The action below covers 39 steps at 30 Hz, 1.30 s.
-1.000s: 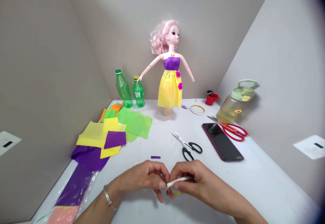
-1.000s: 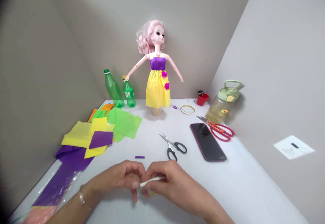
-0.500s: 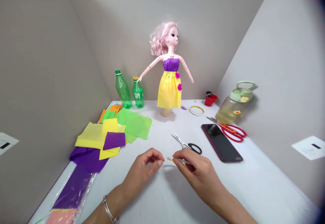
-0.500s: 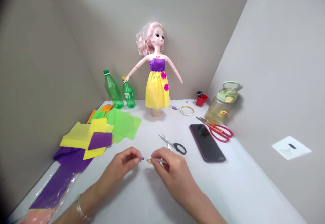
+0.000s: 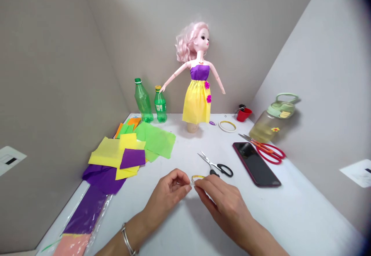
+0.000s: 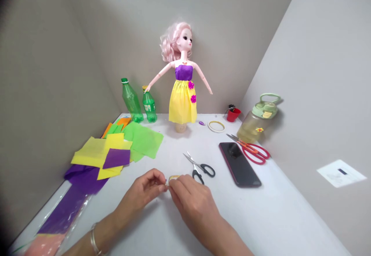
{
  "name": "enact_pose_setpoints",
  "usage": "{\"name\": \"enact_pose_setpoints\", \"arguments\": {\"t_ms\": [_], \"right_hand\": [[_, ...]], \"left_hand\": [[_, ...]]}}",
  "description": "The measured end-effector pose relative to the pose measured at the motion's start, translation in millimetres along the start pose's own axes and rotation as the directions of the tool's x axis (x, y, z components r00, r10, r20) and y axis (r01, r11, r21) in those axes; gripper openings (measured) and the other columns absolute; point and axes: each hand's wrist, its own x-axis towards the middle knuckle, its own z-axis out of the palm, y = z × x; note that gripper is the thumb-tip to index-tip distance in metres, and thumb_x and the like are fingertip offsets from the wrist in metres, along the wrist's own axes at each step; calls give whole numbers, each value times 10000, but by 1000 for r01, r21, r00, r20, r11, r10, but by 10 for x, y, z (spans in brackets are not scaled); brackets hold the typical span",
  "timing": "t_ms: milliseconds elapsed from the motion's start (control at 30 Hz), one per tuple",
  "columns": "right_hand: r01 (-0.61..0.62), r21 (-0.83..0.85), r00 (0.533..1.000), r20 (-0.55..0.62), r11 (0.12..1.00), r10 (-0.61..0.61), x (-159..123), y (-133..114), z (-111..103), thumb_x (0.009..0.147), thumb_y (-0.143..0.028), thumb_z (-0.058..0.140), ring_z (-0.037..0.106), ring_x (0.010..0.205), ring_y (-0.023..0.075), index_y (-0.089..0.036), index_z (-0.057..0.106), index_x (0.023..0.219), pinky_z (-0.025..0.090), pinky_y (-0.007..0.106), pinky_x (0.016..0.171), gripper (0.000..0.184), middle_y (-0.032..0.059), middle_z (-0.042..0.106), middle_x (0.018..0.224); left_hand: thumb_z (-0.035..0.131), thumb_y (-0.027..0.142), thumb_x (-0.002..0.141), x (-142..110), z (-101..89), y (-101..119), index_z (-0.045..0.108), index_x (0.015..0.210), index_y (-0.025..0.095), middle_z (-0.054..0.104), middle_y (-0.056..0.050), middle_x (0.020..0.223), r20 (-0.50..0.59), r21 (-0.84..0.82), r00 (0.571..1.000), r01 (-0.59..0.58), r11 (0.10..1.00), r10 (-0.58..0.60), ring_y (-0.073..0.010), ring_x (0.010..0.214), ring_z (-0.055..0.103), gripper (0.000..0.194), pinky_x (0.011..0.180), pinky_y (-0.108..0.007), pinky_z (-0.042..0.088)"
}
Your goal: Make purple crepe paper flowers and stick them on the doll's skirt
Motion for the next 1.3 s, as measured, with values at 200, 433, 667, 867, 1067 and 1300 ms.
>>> {"name": "enact_pose_setpoints", "arguments": {"t_ms": [200,433,667,867,1067,1300], "right_hand": [[-2,-3,999,51,1000,2,-24,-20,27,936,-70,507,556,695,143,-185,592,985,399,244,630,152,31,640,796],[-59,-70,996,67,996,64,53,-29,-21,930,-153,532,568,631,167,-186,645,959,394,275,598,122,15,641,698],[-351,89,918,227,932,325,39,-45,-79,917,-288,586,673,690,157,-265,682,1069,453,254,645,181,6,744,848],[-494,129,844,309,860,438,86,-52,-129,929,-318,532,677,715,158,-267,727,1014,447,254,654,219,8,763,910],[-705,258,677,523,661,518,164,-70,-190,912,-320,532,587,632,136,-258,748,931,403,223,583,226,-15,701,725],[-730,338,671,523,594,526,160,-38,-156,896,-312,528,501,572,127,-214,724,811,362,229,544,235,-17,604,622]], "left_hand": [[666,312,825,18,-6,-36,566,854,170,578,17,790,9,4,1000,-8,1000,8,-117,742,526,176,717,-232,403],[643,305,838,22,-34,-79,576,847,164,574,5,792,49,32,997,-66,997,64,-129,757,526,157,716,-237,402],[624,292,852,35,-67,-74,572,840,167,574,5,786,52,80,995,-95,992,91,-129,748,524,136,711,-238,398],[637,309,844,35,-66,-89,577,846,165,576,-1,794,57,66,995,-83,994,79,-135,765,530,156,731,-244,408],[635,324,833,22,-86,-4,568,843,170,576,-5,812,31,90,997,-71,993,69,-151,801,552,169,751,-255,414],[609,286,832,52,-138,28,594,890,182,603,-17,839,70,221,997,-60,973,46,-161,808,562,120,771,-273,438]]}}
